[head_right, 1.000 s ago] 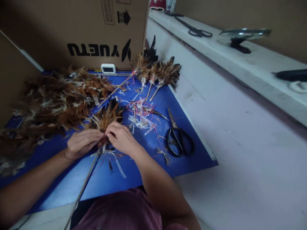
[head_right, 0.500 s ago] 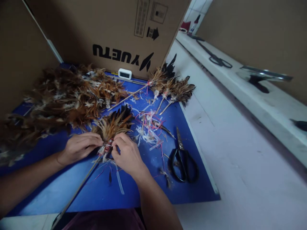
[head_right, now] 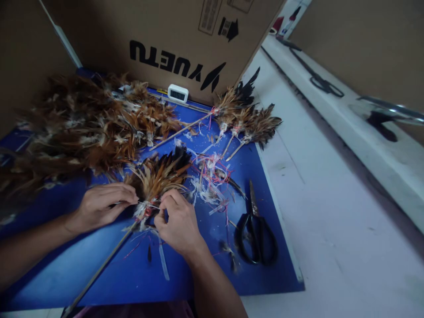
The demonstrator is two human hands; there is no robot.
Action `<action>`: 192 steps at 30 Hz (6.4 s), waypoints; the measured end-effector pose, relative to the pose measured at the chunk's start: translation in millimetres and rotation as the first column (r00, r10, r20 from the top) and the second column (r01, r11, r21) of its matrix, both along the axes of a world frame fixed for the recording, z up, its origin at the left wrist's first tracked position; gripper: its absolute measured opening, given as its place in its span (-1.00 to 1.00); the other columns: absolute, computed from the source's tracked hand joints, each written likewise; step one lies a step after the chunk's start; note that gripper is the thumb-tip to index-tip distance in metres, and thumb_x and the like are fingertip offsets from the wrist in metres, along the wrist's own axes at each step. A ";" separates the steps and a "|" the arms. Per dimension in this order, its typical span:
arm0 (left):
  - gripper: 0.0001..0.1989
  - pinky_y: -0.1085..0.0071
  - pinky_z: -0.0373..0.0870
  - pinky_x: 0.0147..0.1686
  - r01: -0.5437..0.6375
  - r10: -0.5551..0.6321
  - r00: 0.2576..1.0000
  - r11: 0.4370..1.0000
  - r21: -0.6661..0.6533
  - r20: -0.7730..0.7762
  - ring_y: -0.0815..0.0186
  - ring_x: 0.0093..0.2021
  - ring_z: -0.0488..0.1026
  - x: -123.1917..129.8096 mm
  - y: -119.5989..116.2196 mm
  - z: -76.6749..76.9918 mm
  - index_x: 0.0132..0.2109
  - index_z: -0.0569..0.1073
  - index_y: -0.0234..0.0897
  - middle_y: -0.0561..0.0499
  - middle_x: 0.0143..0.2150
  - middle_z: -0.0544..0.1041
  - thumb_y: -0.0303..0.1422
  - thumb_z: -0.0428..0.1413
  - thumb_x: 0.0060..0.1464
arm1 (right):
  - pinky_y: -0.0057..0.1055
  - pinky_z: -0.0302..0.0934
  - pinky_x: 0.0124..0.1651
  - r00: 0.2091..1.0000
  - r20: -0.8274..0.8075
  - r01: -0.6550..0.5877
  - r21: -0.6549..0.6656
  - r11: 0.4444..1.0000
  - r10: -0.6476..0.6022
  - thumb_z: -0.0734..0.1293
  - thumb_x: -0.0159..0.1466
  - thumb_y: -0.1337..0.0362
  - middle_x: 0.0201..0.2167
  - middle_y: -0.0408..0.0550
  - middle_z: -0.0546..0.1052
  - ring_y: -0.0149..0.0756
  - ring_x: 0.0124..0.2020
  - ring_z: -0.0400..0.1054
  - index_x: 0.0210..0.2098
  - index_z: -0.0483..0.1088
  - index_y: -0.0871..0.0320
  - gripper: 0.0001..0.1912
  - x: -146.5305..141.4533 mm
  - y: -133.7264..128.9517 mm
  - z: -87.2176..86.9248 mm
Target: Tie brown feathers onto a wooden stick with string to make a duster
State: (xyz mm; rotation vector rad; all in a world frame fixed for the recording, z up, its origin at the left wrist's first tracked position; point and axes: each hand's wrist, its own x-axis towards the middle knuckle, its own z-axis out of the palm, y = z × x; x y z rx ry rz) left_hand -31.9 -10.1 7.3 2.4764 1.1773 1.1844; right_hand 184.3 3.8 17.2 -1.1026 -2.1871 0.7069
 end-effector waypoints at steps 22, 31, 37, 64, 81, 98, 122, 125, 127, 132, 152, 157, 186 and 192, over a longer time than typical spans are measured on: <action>-0.86 0.48 0.33 -0.32 0.022 0.043 0.991 0.877 -0.479 0.124 0.39 -0.36 0.42 -10.2 6.2 7.9 -0.39 0.49 -0.30 0.02 -0.40 0.49 -0.33 0.13 0.06 | -0.48 0.02 -0.35 0.976 0.216 0.019 -0.001 1.000 -0.019 0.22 0.09 0.41 -0.40 -0.16 0.42 -0.40 -0.40 0.27 -0.45 0.27 0.13 -0.94 3.7 2.4 3.3; -0.82 0.59 0.04 -0.73 0.320 0.163 0.845 0.610 -0.725 0.510 0.51 -0.68 0.31 22.0 3.8 2.4 -0.27 0.25 -0.26 0.00 -0.35 0.54 -0.25 0.04 0.13 | -0.45 0.01 -0.35 0.973 0.229 0.032 -0.048 0.998 -0.021 0.23 0.13 0.36 -0.41 -0.13 0.47 -0.36 -0.39 0.30 -0.41 0.34 0.13 -0.94 10.6 3.3 13.2; -0.81 0.57 0.25 -0.61 0.122 0.178 0.919 0.721 -0.682 0.353 0.52 -0.64 0.29 31.1 7.6 2.1 -0.29 0.34 -0.31 0.11 -0.54 0.46 -0.28 0.15 0.04 | -0.50 0.06 -0.32 0.997 0.078 -0.001 -0.098 0.995 0.008 0.24 0.10 0.40 -0.44 -0.14 0.44 -0.41 -0.41 0.28 -0.44 0.35 0.15 -0.93 10.9 2.8 15.6; -0.87 0.55 0.39 -0.39 -0.021 0.018 0.994 0.999 -0.030 -0.104 0.41 -0.41 0.52 27.6 -3.4 3.5 -0.26 0.48 -0.28 0.01 -0.38 0.58 -0.43 0.03 0.14 | -0.55 0.05 -0.41 0.997 -0.078 -0.038 -0.174 0.984 0.024 0.24 0.18 0.32 -0.54 -0.21 0.41 -0.48 -0.52 0.21 -0.46 0.38 0.16 -0.88 -2.1 -6.6 12.9; -0.86 0.54 0.41 -0.40 -0.016 0.012 0.997 0.998 -0.060 -0.081 0.39 -0.40 0.52 29.5 -4.0 8.6 -0.25 0.50 -0.30 -0.02 -0.38 0.58 -0.45 0.04 0.12 | -0.53 0.14 -0.30 0.984 -0.175 -0.057 -0.156 0.986 0.029 0.22 0.24 0.32 -0.48 -0.19 0.43 -0.46 -0.42 0.29 -0.40 0.38 0.15 -0.87 -6.6 -6.5 10.5; -0.90 0.46 0.41 -0.29 -0.048 0.059 0.997 0.969 -0.244 0.039 0.36 -0.33 0.50 28.2 -3.9 8.8 -0.30 0.51 -0.26 -0.01 -0.36 0.57 -0.41 0.09 0.09 | -0.51 0.08 -0.33 0.988 0.151 -0.024 0.133 0.991 0.004 0.12 0.33 0.33 -0.28 -0.10 0.36 -0.42 -0.33 0.28 -0.25 0.41 0.10 -0.76 -2.7 1.7 3.0; -0.92 0.49 0.37 -0.36 -0.196 0.238 0.970 0.871 -0.451 0.040 0.38 -0.42 0.48 25.1 -4.3 1.3 -0.37 0.47 -0.27 0.07 -0.42 0.56 -0.36 0.13 0.01 | -0.36 0.19 -0.04 0.983 -0.171 -0.049 0.081 0.996 0.062 0.17 0.28 0.40 -0.29 -0.05 0.46 -0.34 -0.19 0.30 -0.13 0.40 0.18 -0.77 -7.2 10.7 -0.1; -0.95 0.51 0.38 -0.34 -0.209 0.208 0.978 0.934 -0.290 -0.033 0.39 -0.38 0.50 25.4 -5.9 3.5 -0.36 0.48 -0.25 0.07 -0.38 0.58 -0.40 0.12 0.02 | -0.38 0.19 -0.02 0.984 -0.170 -0.042 0.077 0.996 0.055 0.18 0.27 0.43 -0.24 -0.05 0.45 -0.34 -0.16 0.30 -0.15 0.42 0.16 -0.76 -11.7 13.3 -7.1; -0.96 0.52 0.40 -0.31 -0.182 0.176 0.983 0.963 -0.197 -0.046 0.40 -0.35 0.51 25.6 -5.9 3.5 -0.35 0.48 -0.26 0.06 -0.35 0.59 -0.43 0.12 0.02 | -0.40 0.19 -0.02 0.984 -0.172 -0.038 0.078 0.996 0.051 0.19 0.25 0.44 -0.24 -0.05 0.44 -0.34 -0.15 0.30 -0.17 0.43 0.16 -0.77 -13.8 14.5 -11.0; -0.93 0.53 0.43 -0.26 -0.133 0.127 0.987 0.990 -0.051 -0.099 0.41 -0.31 0.53 25.3 -2.4 -0.6 -0.34 0.48 -0.26 0.03 -0.33 0.59 -0.47 0.10 0.04 | -0.41 0.19 -0.04 0.980 -0.196 -0.033 0.053 0.998 0.043 0.22 0.24 0.45 -0.28 -0.07 0.45 -0.35 -0.17 0.31 -0.20 0.45 0.15 -0.78 -15.2 17.0 -13.3; -0.93 0.51 0.45 -0.22 -0.071 0.092 0.989 0.982 0.174 -0.113 0.41 -0.28 0.50 22.6 6.4 -16.1 -0.30 0.45 -0.27 -0.03 -0.28 0.57 -0.51 0.11 0.05 | -0.49 0.16 -0.19 0.973 -0.232 -0.039 -0.074 0.996 0.021 0.25 0.20 0.48 -0.37 -0.14 0.34 -0.42 -0.29 0.29 -0.32 0.45 0.16 -0.82 -16.6 21.2 -13.3; -0.93 0.51 0.44 -0.21 -0.086 0.105 0.990 0.980 0.182 -0.097 0.42 -0.28 0.50 23.5 5.9 -13.7 -0.30 0.46 -0.28 -0.03 -0.28 0.56 -0.51 0.12 0.04 | -0.50 0.14 -0.21 0.973 -0.231 -0.041 -0.066 0.997 0.025 0.24 0.20 0.48 -0.39 -0.15 0.32 -0.43 -0.32 0.28 -0.36 0.44 0.17 -0.84 -16.1 21.8 -13.2; -0.92 0.45 0.41 -0.32 -0.143 0.228 0.959 0.901 -0.410 0.167 0.37 -0.37 0.49 20.1 4.7 -5.8 -0.46 0.46 -0.28 0.00 -0.40 0.56 -0.44 0.14 -0.01 | -0.44 0.19 -0.22 0.990 -0.136 0.033 -0.045 0.998 -0.039 0.18 0.11 0.50 -0.36 -0.10 0.34 -0.36 -0.32 0.27 -0.43 0.28 0.14 -0.85 -5.3 13.0 -8.2; -0.95 0.46 0.44 -0.35 -0.124 0.255 0.945 0.856 -0.502 0.202 0.36 -0.37 0.49 17.4 7.4 -10.9 -0.37 0.45 -0.29 0.00 -0.37 0.53 -0.39 0.13 0.00 | -0.46 0.22 -0.22 0.976 -0.218 0.010 -0.080 0.997 -0.027 0.19 0.14 0.49 -0.35 -0.10 0.37 -0.40 -0.32 0.31 -0.41 0.34 0.15 -0.84 -3.1 13.6 -5.8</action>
